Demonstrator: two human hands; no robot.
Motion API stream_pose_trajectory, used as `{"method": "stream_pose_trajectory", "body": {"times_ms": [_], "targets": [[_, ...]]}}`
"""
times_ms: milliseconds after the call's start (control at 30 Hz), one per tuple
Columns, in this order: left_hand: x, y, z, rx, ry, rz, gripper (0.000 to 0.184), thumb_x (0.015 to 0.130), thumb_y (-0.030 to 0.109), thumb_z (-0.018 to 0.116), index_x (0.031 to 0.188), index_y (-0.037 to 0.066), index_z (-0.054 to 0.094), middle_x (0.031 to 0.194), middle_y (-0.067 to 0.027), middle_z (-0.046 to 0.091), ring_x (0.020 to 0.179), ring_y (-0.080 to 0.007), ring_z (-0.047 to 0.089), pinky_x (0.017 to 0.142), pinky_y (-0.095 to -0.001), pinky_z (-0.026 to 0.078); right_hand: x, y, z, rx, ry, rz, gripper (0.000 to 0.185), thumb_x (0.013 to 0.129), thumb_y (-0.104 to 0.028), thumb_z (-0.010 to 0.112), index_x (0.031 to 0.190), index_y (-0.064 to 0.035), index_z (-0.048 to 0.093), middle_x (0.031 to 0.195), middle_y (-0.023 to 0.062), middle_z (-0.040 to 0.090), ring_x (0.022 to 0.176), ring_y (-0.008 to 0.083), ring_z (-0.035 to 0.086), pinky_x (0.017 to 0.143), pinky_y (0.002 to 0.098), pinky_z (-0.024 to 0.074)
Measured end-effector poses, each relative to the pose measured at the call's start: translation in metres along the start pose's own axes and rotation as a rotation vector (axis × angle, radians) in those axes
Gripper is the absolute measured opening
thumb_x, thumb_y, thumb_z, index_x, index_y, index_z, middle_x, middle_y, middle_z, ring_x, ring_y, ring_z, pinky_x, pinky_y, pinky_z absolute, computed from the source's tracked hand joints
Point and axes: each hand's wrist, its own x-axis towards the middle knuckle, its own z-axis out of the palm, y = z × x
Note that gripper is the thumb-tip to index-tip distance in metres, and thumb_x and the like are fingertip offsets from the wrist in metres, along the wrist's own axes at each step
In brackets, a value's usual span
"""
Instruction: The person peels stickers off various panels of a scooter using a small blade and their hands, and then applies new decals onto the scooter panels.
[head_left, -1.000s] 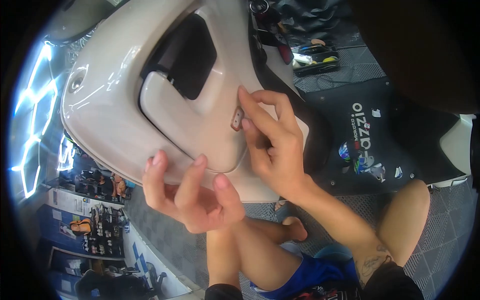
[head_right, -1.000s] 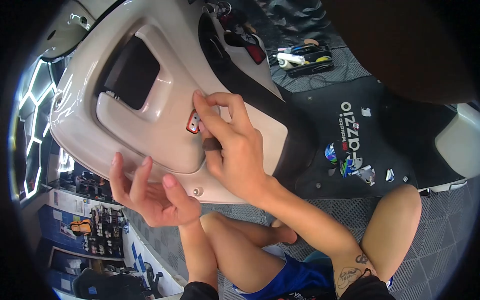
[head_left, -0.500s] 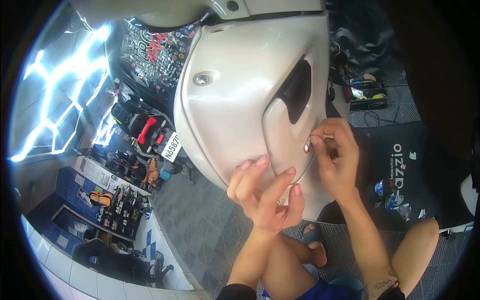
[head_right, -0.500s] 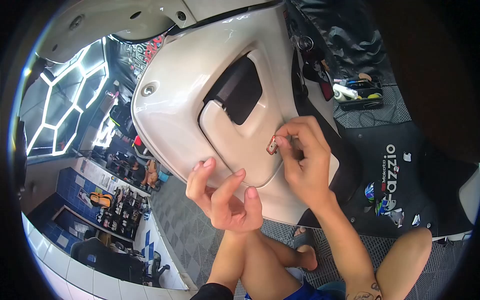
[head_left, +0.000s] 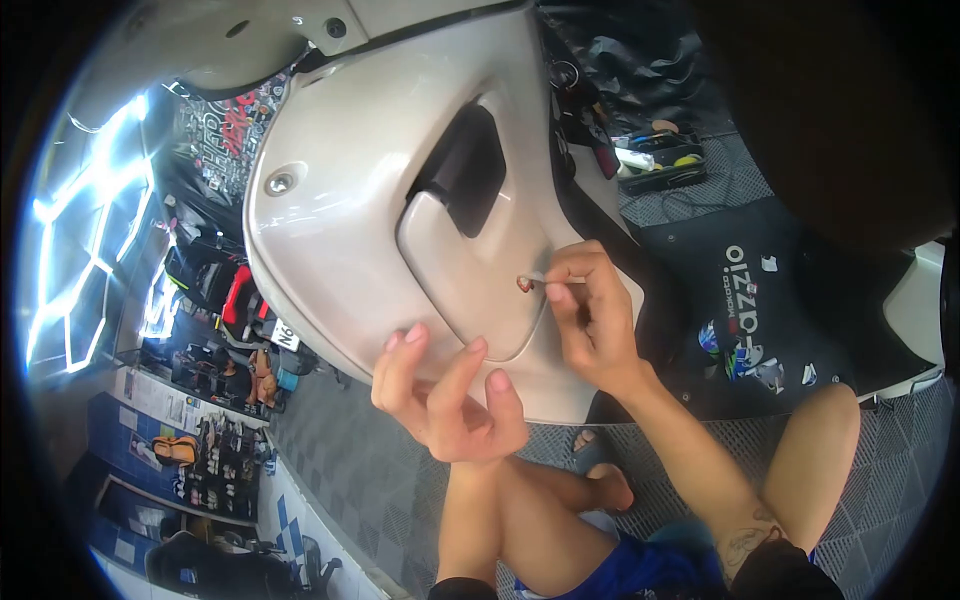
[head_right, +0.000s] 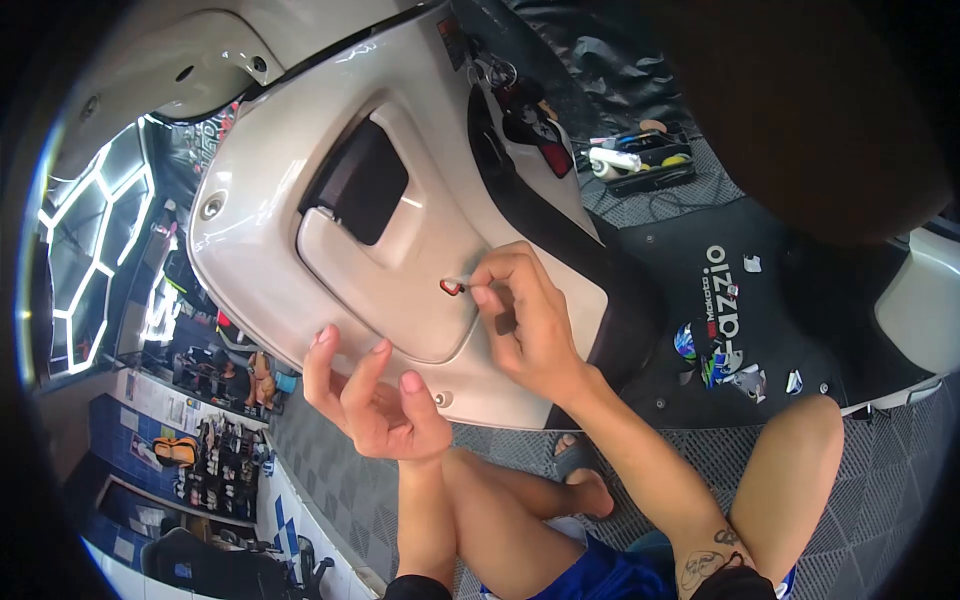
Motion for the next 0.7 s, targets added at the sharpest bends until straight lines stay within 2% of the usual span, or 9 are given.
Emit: {"method": "stream_pose_trajectory", "body": {"times_ms": [100, 200, 233, 333, 367, 567, 600, 667, 700], "targets": [[-0.003, -0.001, -0.004, -0.019, -0.027, 0.001, 0.028, 0.085, 0.015, 0.065, 0.108, 0.000, 0.069, 0.140, -0.0244, 0.049, 0.130, -0.0405, 0.048, 0.112, -0.0542, 0.036, -0.003, -0.012, -0.007, 0.075, 0.105, 0.182, 0.026, 0.089, 0.006, 0.070, 0.111, -0.0006, 0.058, 0.108, 0.0088, 0.061, 0.064, 0.0083, 0.049, 0.053, 0.0248, 0.0385], [-0.003, -0.001, -0.007, -0.028, -0.043, -0.001, 0.028, 0.086, 0.015, 0.065, 0.109, 0.000, 0.069, 0.140, -0.0242, 0.050, 0.130, -0.0404, 0.048, 0.112, -0.0541, 0.036, 0.014, -0.026, -0.007, -0.033, 0.011, 0.182, 0.033, 0.086, 0.004, 0.076, 0.118, -0.0019, 0.066, 0.111, 0.0078, 0.064, 0.063, 0.0051, 0.046, 0.051, 0.0225, 0.0356], [-0.002, -0.001, -0.008, -0.031, -0.043, 0.000, 0.027, 0.086, 0.014, 0.065, 0.109, 0.000, 0.069, 0.140, -0.0242, 0.050, 0.130, -0.0403, 0.048, 0.112, -0.0540, 0.037, 0.013, -0.020, -0.005, -0.141, 0.023, 0.077, 0.034, 0.084, 0.003, 0.078, 0.117, -0.0039, 0.072, 0.109, 0.0080, 0.065, 0.064, 0.0065, 0.050, 0.052, 0.0231, 0.0375], [-0.003, 0.000, -0.008, -0.032, -0.046, -0.006, 0.028, 0.085, 0.013, 0.065, 0.110, 0.000, 0.069, 0.140, -0.0242, 0.051, 0.129, -0.0408, 0.050, 0.111, -0.0540, 0.038, 0.010, -0.008, -0.005, -0.145, 0.026, -0.091, 0.027, 0.083, 0.004, 0.079, 0.108, -0.0025, 0.073, 0.106, 0.0083, 0.065, 0.067, 0.0084, 0.056, 0.054, 0.0238, 0.0413], [-0.003, -0.001, -0.008, -0.034, -0.040, 0.000, 0.029, 0.084, 0.013, 0.065, 0.110, 0.000, 0.069, 0.140, -0.0245, 0.051, 0.129, -0.0411, 0.050, 0.111, -0.0542, 0.038, 0.008, -0.006, 0.000, -0.114, 0.064, -0.112, 0.019, 0.084, 0.007, 0.077, 0.099, -0.0005, 0.070, 0.100, 0.0083, 0.064, 0.066, 0.0108, 0.059, 0.054, 0.0250, 0.0445], [-0.004, -0.001, -0.011, -0.078, -0.034, -0.007, 0.031, 0.083, 0.010, 0.065, 0.112, -0.001, 0.069, 0.139, -0.0257, 0.052, 0.129, -0.0424, 0.051, 0.112, -0.0555, 0.038, -0.012, -0.031, -0.027, -0.284, 0.013, -0.151, 0.014, 0.087, 0.012, 0.068, 0.086, 0.0002, 0.060, 0.094, 0.0098, 0.061, 0.060, 0.0116, 0.057, 0.051, 0.0255, 0.0448], [-0.004, -0.001, -0.012, -0.085, -0.042, -0.016, 0.031, 0.083, 0.009, 0.065, 0.112, -0.001, 0.068, 0.139, -0.0260, 0.052, 0.129, -0.0425, 0.052, 0.112, -0.0556, 0.038, -0.014, -0.026, -0.036, -0.198, 0.093, -0.134, 0.012, 0.090, 0.010, 0.067, 0.088, -0.0006, 0.061, 0.095, 0.0110, 0.061, 0.064, 0.0103, 0.057, 0.053, 0.0235, 0.0436], [-0.005, -0.001, -0.018, -0.091, -0.055, -0.033, 0.031, 0.083, 0.008, 0.065, 0.113, -0.002, 0.068, 0.138, -0.0263, 0.053, 0.129, -0.0426, 0.052, 0.112, -0.0557, 0.038, -0.017, -0.019, -0.055, 0.034, 0.370, 0.118, 0.006, 0.093, 0.003, 0.067, 0.089, -0.0001, 0.064, 0.092, 0.0099, 0.062, 0.070, 0.0097, 0.058, 0.057, 0.0226, 0.0428], [-0.004, 0.000, -0.021, -0.099, -0.058, -0.040, 0.031, 0.084, 0.008, 0.065, 0.113, -0.002, 0.068, 0.138, -0.0263, 0.053, 0.129, -0.0425, 0.052, 0.113, -0.0556, 0.038, -0.011, -0.017, -0.078, -0.173, 0.273, 0.278, 0.003, 0.092, 0.002, 0.067, 0.090, 0.0004, 0.066, 0.091, 0.0106, 0.063, 0.071, 0.0132, 0.061, 0.060, 0.0246, 0.0452]]}}
